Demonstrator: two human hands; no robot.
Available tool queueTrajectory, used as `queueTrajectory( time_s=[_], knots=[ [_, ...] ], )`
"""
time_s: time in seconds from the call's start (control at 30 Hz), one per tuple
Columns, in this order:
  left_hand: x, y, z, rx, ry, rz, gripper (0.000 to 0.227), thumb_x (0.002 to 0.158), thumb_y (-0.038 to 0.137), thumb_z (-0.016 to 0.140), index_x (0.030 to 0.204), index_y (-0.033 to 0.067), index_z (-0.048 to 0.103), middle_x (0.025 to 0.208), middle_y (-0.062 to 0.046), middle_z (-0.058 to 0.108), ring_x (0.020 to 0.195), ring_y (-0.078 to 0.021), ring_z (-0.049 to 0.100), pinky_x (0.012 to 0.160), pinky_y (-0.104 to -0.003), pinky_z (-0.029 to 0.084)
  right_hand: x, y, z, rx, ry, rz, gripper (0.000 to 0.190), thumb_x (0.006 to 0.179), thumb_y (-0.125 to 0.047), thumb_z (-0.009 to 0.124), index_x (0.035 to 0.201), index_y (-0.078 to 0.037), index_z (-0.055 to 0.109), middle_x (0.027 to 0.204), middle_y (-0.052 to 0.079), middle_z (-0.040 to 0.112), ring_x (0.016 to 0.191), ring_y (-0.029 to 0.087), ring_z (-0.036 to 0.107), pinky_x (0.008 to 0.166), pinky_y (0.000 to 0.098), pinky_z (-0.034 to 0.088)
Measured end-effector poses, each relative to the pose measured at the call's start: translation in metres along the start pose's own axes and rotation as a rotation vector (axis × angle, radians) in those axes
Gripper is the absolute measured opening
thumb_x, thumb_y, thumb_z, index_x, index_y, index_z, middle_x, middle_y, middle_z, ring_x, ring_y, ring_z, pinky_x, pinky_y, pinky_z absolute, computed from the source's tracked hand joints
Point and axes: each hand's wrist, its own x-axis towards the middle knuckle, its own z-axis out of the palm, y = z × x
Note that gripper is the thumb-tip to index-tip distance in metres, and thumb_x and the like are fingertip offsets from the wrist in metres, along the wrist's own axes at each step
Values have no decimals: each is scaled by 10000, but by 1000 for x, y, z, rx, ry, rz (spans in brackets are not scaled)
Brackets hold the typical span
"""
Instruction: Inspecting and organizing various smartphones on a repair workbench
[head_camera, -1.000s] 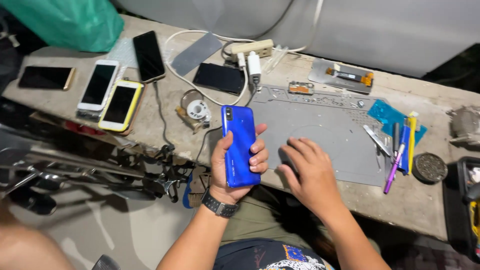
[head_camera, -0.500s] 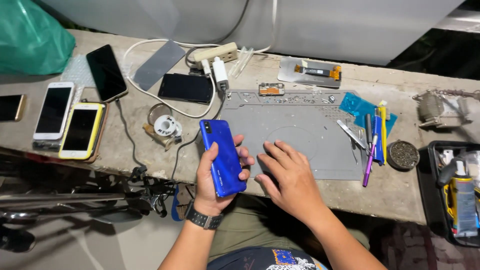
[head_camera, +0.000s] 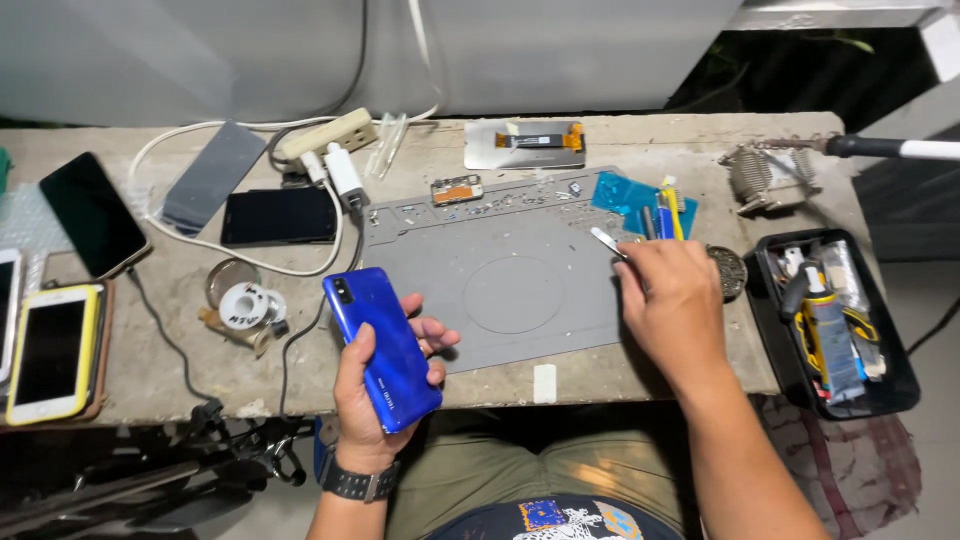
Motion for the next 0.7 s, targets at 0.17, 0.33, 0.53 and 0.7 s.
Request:
queueTrajectory(
  time_s=[0.17,0.33,0.53,0.7],
  knots=[
    [2,1,2,20,-7,-11,701,999,454,650,1468,-60,566,1113,-256,732,1095,-414,723,593,-329,555,-3,21,11,-124,-58,54,287,957,-209,854,1237,-160,811,1031,65,706,974,351,630,874,496,503],
    [1,2,4,35,0,9,705,993,454,653,1469,-58,565,1107,-248,733,1092,-412,725,591,-327,569,0,24,16,-186,-101,102,275,947,-170,795,1222,-161,812,961,93,650,938,355,615,802,506,506],
    [3,1,3,36,-29,21,693,1009,445,637,1466,-71,558,1105,-266,735,1078,-428,724,595,-347,567,-6,27,17,-202,20,177,247,936,-149,756,1179,-158,801,980,98,708,931,379,676,833,527,530],
    [3,0,2,40,-27,30,692,1018,449,630,1472,-69,556,1106,-264,730,1076,-427,720,594,-345,552,-8,27,20,-183,67,185,200,916,-138,764,1104,-188,811,961,101,692,931,388,677,825,528,529]
  ],
)
